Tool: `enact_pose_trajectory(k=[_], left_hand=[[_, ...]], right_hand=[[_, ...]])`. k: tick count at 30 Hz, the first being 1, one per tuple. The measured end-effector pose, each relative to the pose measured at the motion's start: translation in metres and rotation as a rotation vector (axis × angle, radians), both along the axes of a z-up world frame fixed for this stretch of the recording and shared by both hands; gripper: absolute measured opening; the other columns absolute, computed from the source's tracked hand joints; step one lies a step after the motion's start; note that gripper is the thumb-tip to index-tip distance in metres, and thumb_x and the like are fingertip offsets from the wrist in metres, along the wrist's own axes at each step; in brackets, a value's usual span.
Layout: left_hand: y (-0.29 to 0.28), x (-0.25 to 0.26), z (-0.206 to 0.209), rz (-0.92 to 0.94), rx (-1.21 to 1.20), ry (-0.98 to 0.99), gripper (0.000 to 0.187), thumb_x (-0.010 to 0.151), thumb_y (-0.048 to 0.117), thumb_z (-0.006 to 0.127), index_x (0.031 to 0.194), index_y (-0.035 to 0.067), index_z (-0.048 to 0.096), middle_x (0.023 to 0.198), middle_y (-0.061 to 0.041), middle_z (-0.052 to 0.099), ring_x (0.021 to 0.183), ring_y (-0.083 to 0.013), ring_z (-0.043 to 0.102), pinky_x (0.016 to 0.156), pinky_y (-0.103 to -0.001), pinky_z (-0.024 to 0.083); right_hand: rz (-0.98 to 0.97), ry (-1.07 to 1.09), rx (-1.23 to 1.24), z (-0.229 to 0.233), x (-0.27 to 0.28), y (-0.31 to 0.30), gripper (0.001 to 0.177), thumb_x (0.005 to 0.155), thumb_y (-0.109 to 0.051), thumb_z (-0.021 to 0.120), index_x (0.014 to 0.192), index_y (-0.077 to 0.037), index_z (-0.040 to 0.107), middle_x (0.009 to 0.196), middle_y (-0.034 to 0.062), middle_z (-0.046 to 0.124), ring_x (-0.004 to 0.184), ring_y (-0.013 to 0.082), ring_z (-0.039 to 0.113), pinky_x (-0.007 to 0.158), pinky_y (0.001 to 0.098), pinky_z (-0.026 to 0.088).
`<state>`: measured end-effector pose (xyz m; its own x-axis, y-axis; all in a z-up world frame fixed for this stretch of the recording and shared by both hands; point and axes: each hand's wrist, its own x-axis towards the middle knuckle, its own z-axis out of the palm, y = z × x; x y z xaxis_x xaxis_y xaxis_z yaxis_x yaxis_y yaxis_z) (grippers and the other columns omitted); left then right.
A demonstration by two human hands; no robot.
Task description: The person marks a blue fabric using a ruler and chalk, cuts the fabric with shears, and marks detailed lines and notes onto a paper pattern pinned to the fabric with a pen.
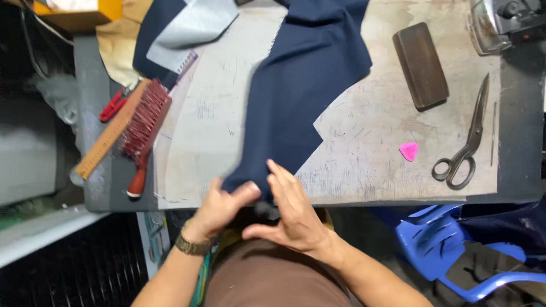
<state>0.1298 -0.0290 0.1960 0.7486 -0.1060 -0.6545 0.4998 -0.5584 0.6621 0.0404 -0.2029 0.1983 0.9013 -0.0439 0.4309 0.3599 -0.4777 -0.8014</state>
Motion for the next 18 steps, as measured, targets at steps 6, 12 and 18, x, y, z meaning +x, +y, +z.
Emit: enact_pose_trajectory(k=[6,12,18], left_hand=[[0.003,0.054,0.010,-0.318,-0.724,-0.481,0.037,0.100,0.036,0.060,0.109,0.004,0.075,0.108,-0.010,0.078,0.103,-0.0193,0.073,0.095,-0.032,0.058],[-0.093,0.111,-0.056,-0.954,-0.113,-1.076,0.108,0.058,-0.006,0.059,0.160,0.017,0.031,0.170,-0.021,0.019,0.159,-0.0378,0.020,0.116,-0.065,0.024],[-0.138,0.185,-0.111,-0.781,0.010,-1.149,0.054,0.058,0.004,0.060,0.102,0.029,0.079,0.109,0.007,0.079,0.099,-0.0220,0.069,0.096,-0.047,0.037]], right_hand=[[0.135,0.095,-0.288,0.094,0.004,-0.039,0.024,0.099,0.007,0.052,0.122,0.010,0.056,0.086,0.0183,0.059,0.073,0.0351,0.057,0.071,0.0422,0.049],[0.258,0.138,-0.272,0.228,-0.023,-0.082,0.026,0.103,-0.009,0.045,0.117,0.005,0.063,0.109,0.0144,0.073,0.090,0.0325,0.071,0.079,0.0408,0.059],[-0.444,0.109,-0.308,0.204,-0.044,-0.248,0.054,0.082,0.007,0.047,0.133,0.015,0.062,0.129,0.0261,0.065,0.114,0.0302,0.061,0.100,0.0346,0.046]])
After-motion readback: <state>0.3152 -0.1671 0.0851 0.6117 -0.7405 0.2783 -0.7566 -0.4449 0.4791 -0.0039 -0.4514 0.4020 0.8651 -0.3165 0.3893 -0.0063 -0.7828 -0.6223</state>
